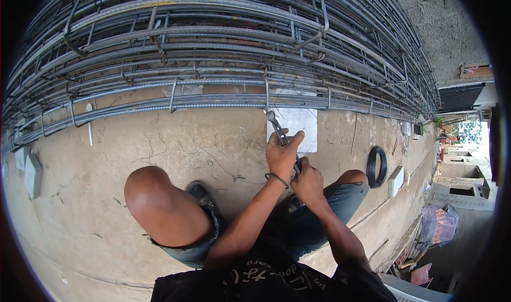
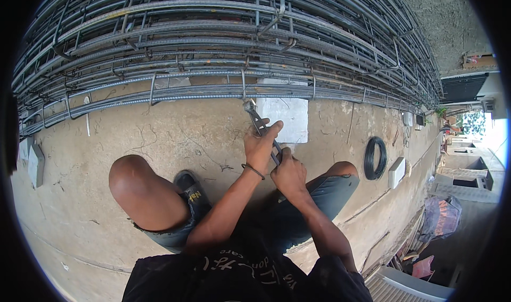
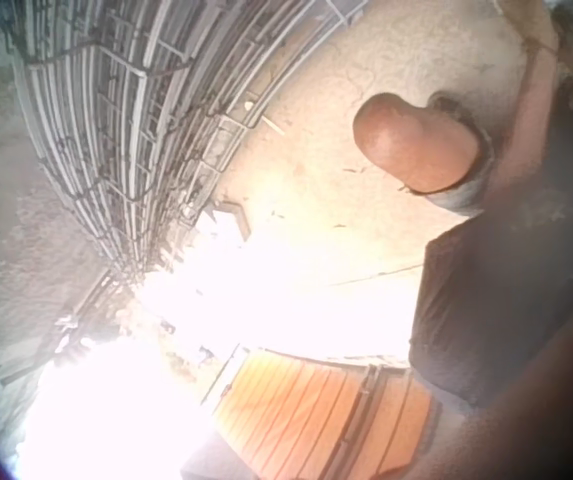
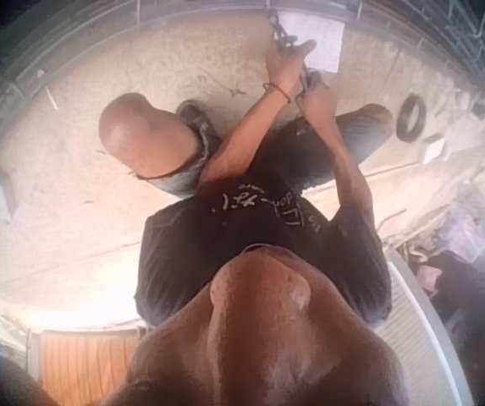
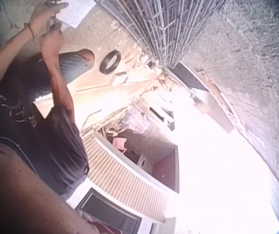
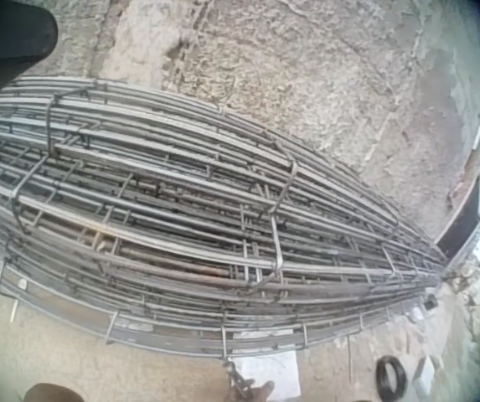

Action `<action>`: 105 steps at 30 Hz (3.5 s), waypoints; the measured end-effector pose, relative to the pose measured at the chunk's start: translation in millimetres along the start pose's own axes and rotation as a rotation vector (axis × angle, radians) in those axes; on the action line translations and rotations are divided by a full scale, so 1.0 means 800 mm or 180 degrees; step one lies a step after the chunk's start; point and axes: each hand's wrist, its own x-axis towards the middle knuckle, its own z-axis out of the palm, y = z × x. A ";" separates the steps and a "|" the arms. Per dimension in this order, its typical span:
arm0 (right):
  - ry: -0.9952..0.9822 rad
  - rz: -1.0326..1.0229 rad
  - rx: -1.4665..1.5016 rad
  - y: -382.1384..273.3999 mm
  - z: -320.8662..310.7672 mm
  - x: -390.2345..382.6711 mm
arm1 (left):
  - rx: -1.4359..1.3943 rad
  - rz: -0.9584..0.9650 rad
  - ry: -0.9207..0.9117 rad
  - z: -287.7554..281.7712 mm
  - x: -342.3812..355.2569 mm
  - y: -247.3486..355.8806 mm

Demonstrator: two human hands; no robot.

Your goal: The person secures sections of a steel reinforcement structure using wire and pliers.

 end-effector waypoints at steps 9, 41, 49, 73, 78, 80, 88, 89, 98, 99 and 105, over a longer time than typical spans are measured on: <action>-0.0763 -0.0280 -0.0062 -0.028 -0.049 -0.016 | -0.1315 -0.1575 -0.1192 -0.026 0.012 0.020; 0.1435 -0.1447 -0.1421 -0.014 -0.032 -0.030 | -0.1754 -0.0734 -0.1060 -0.027 0.023 -0.009; 0.0092 -0.0239 0.2401 0.002 -0.036 -0.012 | -0.0828 -0.0238 -0.1037 -0.035 0.031 0.006; -0.3162 0.1409 0.4376 -0.014 -0.037 -0.012 | -0.1633 -0.1831 -0.1657 -0.034 0.036 0.040; -0.0570 0.0278 0.0541 -0.006 -0.020 0.007 | -0.1131 -0.1036 -0.1060 -0.019 0.032 0.029; 0.0762 -0.0335 -0.0854 0.006 -0.021 0.014 | -0.1040 -0.0998 -0.0834 -0.009 0.014 0.022; -0.0715 -0.0635 0.0476 -0.023 -0.055 -0.038 | -0.2943 -0.1030 -0.2932 -0.024 0.057 -0.029; -0.1315 -0.0567 0.1102 -0.026 -0.057 -0.040 | -0.3661 -0.0931 -0.3818 -0.029 0.066 -0.040; 0.0836 -0.0615 -0.1988 -0.012 -0.032 -0.021 | -0.0954 -0.0234 -0.0973 -0.031 0.034 -0.013; 0.0063 -0.0626 -0.0764 -0.005 -0.035 -0.020 | -0.0835 0.0120 -0.0523 -0.025 0.029 -0.010; -0.2693 0.0354 0.4947 0.010 -0.018 -0.028 | 0.0262 0.1548 0.1201 -0.032 0.027 0.020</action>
